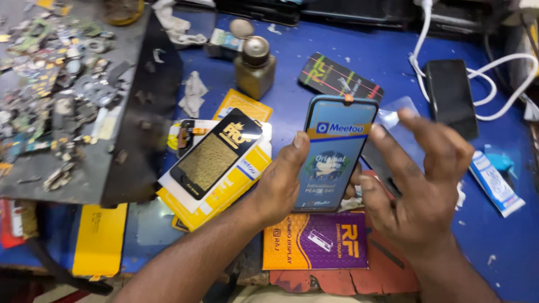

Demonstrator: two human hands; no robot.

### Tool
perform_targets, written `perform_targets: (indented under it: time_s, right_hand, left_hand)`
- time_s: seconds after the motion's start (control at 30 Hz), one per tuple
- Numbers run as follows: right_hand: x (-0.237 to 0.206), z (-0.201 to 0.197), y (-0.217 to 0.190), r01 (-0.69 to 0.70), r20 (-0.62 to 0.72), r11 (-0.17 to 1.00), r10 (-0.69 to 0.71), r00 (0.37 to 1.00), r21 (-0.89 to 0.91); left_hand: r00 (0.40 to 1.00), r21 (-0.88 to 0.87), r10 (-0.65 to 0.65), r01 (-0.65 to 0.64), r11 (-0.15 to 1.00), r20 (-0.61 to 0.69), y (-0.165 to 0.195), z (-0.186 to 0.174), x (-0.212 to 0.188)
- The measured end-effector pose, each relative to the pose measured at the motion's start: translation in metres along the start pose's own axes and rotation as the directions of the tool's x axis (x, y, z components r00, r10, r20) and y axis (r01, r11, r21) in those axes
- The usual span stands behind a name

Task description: The person works on a disassembled smartphone at a repair bench, using a small screwdriver to pry and adjust components inside the phone body. They then squeeze adhesive from a blue tube onto the phone, press a new iridescent back cover into place, and power the phone on, tapping its screen to test it.

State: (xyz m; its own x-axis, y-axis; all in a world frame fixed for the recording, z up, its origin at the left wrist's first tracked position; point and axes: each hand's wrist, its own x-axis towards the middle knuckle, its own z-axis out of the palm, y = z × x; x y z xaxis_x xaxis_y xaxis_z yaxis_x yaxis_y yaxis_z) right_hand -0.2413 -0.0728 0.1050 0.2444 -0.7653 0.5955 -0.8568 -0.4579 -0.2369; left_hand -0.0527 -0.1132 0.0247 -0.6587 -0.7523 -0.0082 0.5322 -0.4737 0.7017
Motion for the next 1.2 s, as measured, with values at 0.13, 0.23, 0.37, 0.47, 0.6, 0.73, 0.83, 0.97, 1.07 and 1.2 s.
perform_targets:
  time_s: [0.13,0.23,0.37,0.47,0.6,0.73,0.83,0.97,1.07,1.2]
  right_hand:
    - [0.003,0.000,0.005,-0.002,0.030,1.000,0.002,1.000,0.006]
    - [-0.001,0.002,0.003,0.038,0.059,0.999,-0.039,0.997,0.019]
    - [-0.006,0.005,-0.002,0.111,0.087,0.993,-0.114,0.990,0.035]
    - [-0.007,0.006,-0.003,0.122,0.075,0.992,-0.125,0.989,0.037]
    - [-0.009,0.005,-0.002,0.090,0.077,0.996,-0.092,0.993,0.023]
    - [-0.011,0.006,-0.001,0.092,0.080,0.995,-0.095,0.992,0.037]
    - [-0.012,0.009,-0.001,0.103,0.082,0.994,-0.106,0.991,0.046]
    - [-0.014,0.013,0.000,0.125,0.090,0.992,-0.127,0.988,0.025]
    - [-0.015,0.013,0.003,0.119,0.111,0.993,-0.117,0.987,-0.006]
    - [-0.013,0.011,0.003,0.048,0.089,0.999,-0.046,0.995,-0.023]
  left_hand:
    - [0.997,0.208,0.073,-0.067,0.976,-0.021,-0.013,0.001,0.001]
    - [0.996,0.181,0.073,-0.064,0.981,-0.046,-0.010,-0.001,0.001]
    - [0.992,0.026,0.028,-0.025,0.999,-0.122,0.004,-0.002,-0.002]
    - [0.991,0.103,0.079,-0.067,0.992,-0.111,0.013,-0.003,-0.004]
    - [0.991,0.067,0.092,-0.086,0.994,-0.097,0.016,-0.005,-0.004]
    - [0.992,0.026,0.089,-0.087,0.996,-0.094,0.013,-0.006,-0.003]
    - [0.992,-0.030,0.084,-0.087,0.996,-0.091,0.009,-0.006,-0.003]
    - [0.992,0.134,0.093,-0.080,0.988,-0.091,0.001,-0.003,-0.003]
    - [0.991,0.231,0.111,-0.092,0.968,-0.069,-0.002,-0.001,-0.003]
    - [0.988,0.133,0.134,-0.123,0.983,-0.076,0.001,-0.002,-0.005]
